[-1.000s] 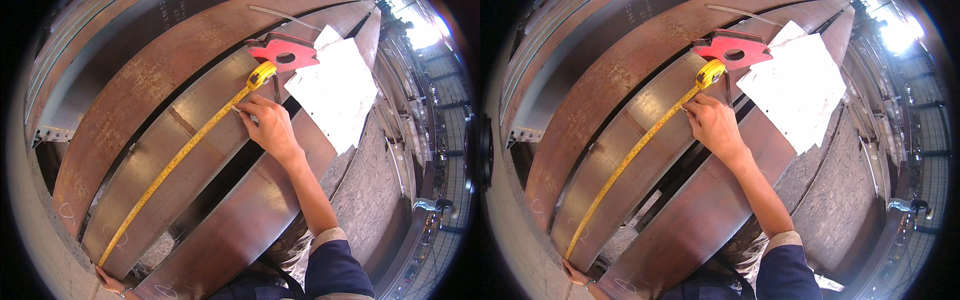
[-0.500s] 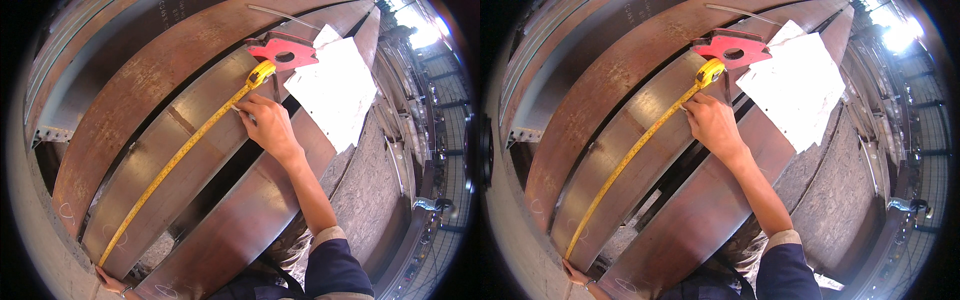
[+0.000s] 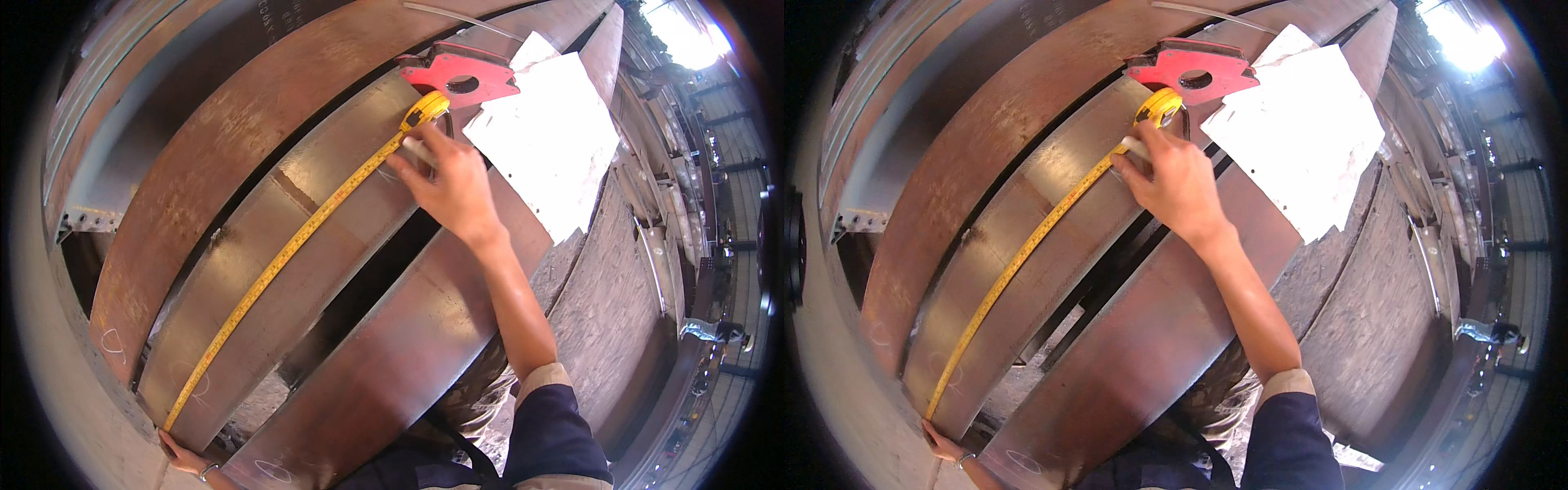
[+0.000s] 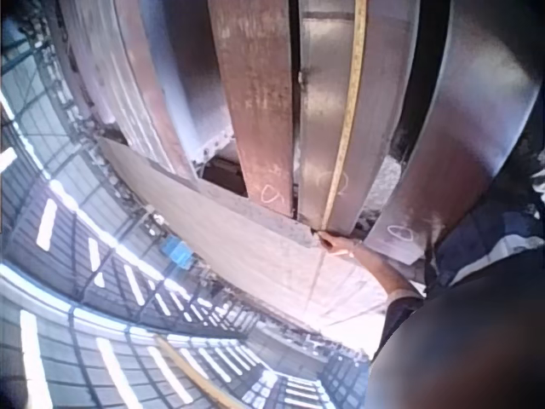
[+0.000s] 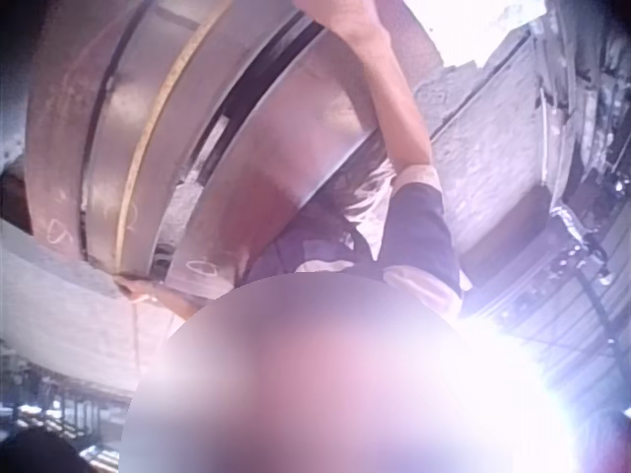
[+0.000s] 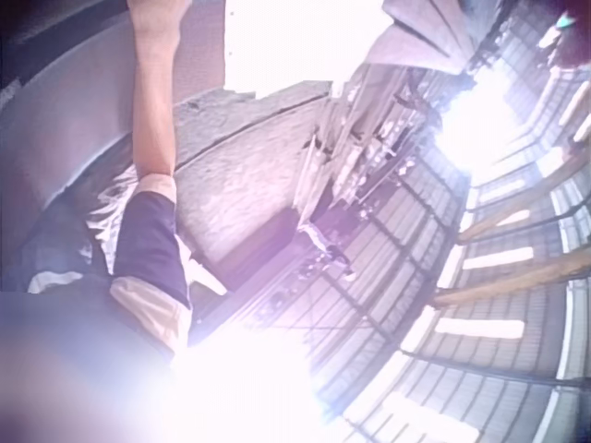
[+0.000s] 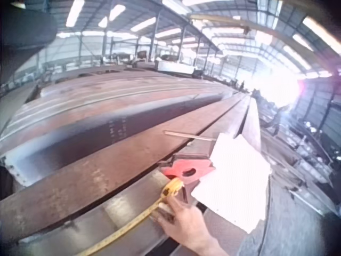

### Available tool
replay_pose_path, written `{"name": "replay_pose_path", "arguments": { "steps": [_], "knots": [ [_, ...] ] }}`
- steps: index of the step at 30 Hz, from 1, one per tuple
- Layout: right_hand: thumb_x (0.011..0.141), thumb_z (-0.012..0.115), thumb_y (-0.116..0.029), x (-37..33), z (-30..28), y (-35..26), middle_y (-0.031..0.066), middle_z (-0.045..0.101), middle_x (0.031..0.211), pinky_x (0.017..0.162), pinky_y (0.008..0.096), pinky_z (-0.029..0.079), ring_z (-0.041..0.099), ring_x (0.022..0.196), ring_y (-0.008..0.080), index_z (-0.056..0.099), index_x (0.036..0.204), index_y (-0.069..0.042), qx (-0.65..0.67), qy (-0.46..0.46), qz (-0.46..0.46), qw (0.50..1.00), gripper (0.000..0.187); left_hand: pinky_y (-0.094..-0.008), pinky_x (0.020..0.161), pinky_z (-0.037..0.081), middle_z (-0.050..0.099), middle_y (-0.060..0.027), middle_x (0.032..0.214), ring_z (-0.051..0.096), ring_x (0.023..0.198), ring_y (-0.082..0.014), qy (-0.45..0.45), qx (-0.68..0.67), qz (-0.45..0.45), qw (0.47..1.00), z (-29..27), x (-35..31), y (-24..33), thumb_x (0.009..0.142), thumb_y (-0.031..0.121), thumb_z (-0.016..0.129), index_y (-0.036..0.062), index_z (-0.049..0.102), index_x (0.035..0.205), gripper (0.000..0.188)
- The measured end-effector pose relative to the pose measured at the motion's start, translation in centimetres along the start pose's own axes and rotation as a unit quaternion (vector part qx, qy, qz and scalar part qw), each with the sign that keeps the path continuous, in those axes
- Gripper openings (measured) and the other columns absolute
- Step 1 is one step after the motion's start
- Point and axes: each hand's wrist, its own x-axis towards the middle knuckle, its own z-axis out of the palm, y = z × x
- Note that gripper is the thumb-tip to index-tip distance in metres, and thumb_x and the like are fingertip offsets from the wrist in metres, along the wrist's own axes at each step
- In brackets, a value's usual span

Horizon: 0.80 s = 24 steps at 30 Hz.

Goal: The person measures several large metal beams with a tape measure and marks them with a white marker. They then use a square ruler to draw perpendicular lines on the beams. The person repeats this process on multiple beams.

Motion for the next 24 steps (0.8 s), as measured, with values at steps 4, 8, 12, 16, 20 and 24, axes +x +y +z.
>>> {"name": "replay_pose_path", "arguments": {
  "steps": [4, 8, 12, 16, 20, 24],
  "knots": [
    [0.082, 0.07, -0.008, 0.3, 1.6, 1.5, 0.0149, 0.071, 0.089, 0.07, 0.046, 0.055, 0.068, 0.082, 0.0367, 0.07, 0.101, -0.007, -0.005, -0.047, -0.107, 0.993, 0.019, -0.0372, 0.106, 0.047, 0.065, -0.0179, 0.135, 0.063, 0.121, -0.029, -0.005, -0.008, 0.006, 1.0, 0.0, 0.0, 0.1, 0.101, 0.043, 0.061, -0.002, 0.068, 0.128, 0.053],
    [0.079, 0.068, -0.002, -0.2, 0.9, 1.7, 0.0118, 0.071, 0.09, 0.069, 0.0409, 0.055, 0.068, 0.081, 0.0339, 0.075, 0.102, -0.006, -0.055, -0.097, -0.11, 0.988, 0.024, -0.0373, 0.106, 0.047, 0.065, -0.0178, 0.135, 0.062, 0.122, -0.0287, -0.004, -0.01, 0.006, 1.0, 0.0, -0.3, 0.4, 0.101, 0.043, 0.061, -0.0014, 0.067, 0.129, 0.053],
    [0.08, 0.068, -0.001, -0.5, 0.7, 1.6, 0.0127, 0.072, 0.09, 0.07, 0.041, 0.055, 0.068, 0.08, 0.0343, 0.076, 0.105, -0.007, -0.073, -0.113, -0.098, 0.986, 0.027, -0.0375, 0.107, 0.047, 0.064, -0.018, 0.136, 0.062, 0.123, -0.0285, -0.007, -0.025, 0.001, 1.0, 0.0, -0.4, 0.3, 0.101, 0.041, 0.06, -0.0024, 0.067, 0.129, 0.052],
    [0.08, 0.067, 0.0, -0.4, 0.8, 1.9, 0.0146, 0.073, 0.095, 0.073, 0.0403, 0.056, 0.069, 0.084, 0.0355, 0.076, 0.106, -0.007, -0.049, -0.116, -0.082, 0.989, 0.028, -0.037, 0.108, 0.046, 0.063, -0.0187, 0.137, 0.061, 0.124, -0.0283, -0.016, -0.013, 0.022, 1.0, -0.1, 0.1, -0.1, 0.102, 0.038, 0.06, -0.0039, 0.066, 0.129, 0.05],
    [0.081, 0.066, 0.003, 0.0, 0.7, 2.3, 0.0164, 0.074, 0.099, 0.078, 0.0392, 0.057, 0.07, 0.089, 0.0364, 0.076, 0.107, -0.005, -0.013, -0.124, -0.058, 0.99, 0.029, -0.0371, 0.108, 0.046, 0.062, -0.0191, 0.138, 0.061, 0.124, -0.0287, -0.011, -0.015, 0.003, 1.0, -0.1, -0.1, 0.2, 0.102, 0.038, 0.06, -0.0046, 0.065, 0.13, 0.051],
    [0.079, 0.064, 0.0, 0.1, 1.0, 2.6, 0.0165, 0.072, 0.088, 0.073, 0.0437, 0.056, 0.068, 0.082, 0.0364, 0.078, 0.1, -0.008, 0.002, -0.091, -0.073, 0.993, 0.026, -0.0374, 0.108, 0.046, 0.062, -0.0191, 0.138, 0.061, 0.124, -0.029, -0.003, -0.008, -0.009, 1.0, 0.0, -0.5, 1.1, 0.101, 0.04, 0.061, -0.0048, 0.065, 0.13, 0.053]
  ]
}}
